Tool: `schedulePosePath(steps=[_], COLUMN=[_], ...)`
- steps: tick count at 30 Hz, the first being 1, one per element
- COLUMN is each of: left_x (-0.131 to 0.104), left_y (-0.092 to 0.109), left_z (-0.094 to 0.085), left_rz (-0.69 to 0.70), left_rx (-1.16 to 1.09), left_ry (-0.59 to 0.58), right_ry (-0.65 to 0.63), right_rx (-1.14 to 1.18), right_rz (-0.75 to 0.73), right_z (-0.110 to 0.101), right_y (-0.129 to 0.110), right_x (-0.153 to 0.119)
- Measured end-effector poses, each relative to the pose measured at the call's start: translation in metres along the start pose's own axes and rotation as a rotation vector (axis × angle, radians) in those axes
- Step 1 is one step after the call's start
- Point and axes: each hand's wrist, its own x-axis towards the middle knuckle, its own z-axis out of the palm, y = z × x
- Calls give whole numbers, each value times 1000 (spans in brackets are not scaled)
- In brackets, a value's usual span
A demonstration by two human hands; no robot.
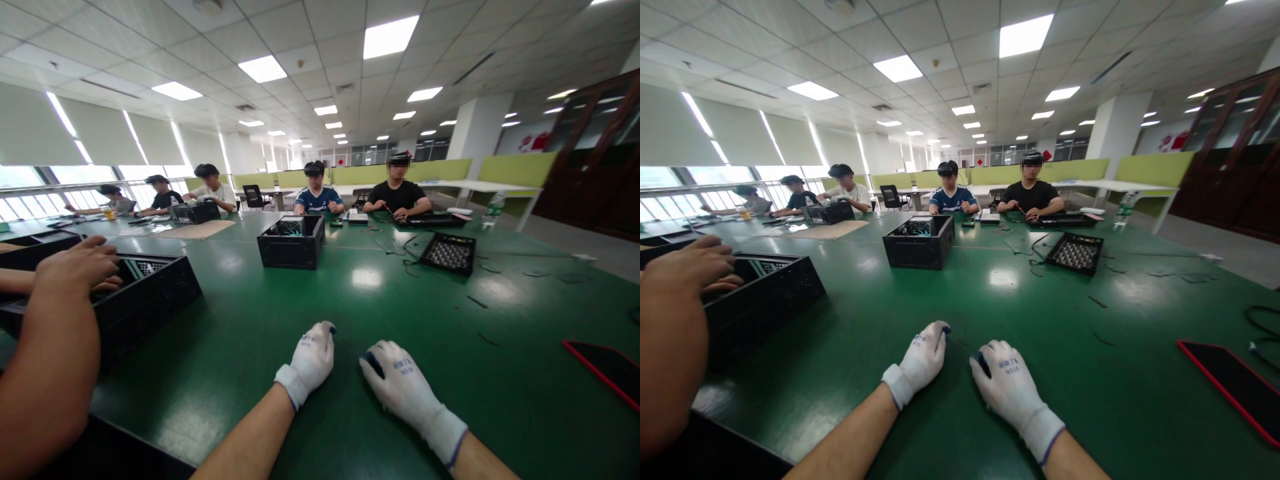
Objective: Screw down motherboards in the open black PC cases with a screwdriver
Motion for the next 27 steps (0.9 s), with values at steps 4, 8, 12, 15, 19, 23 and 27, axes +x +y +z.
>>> schedulePosePath(steps=[4,8,12,15,19,23,27], left_x=[-1,-1,0,3,12,37,78], left_y=[-3,-6,-9,-10,-14,-19,-33], left_z=[2,3,4,2,-10,-37,-68], left_rz=[3,-11,-40,-51,-107,-145,-233], left_rx=[6,24,2,-21,7,85,229], left_ry=[26,23,28,60,63,62,114], right_ry=[0,-14,-40,-47,-57,-68,-75], right_rx=[2,2,-2,-4,-7,-19,-19], right_rz=[2,9,22,17,14,20,20], right_z=[-1,-5,-8,-8,-9,-11,-11], right_y=[-2,-6,-7,-6,-7,-9,-9], right_x=[0,1,2,2,1,1,1])
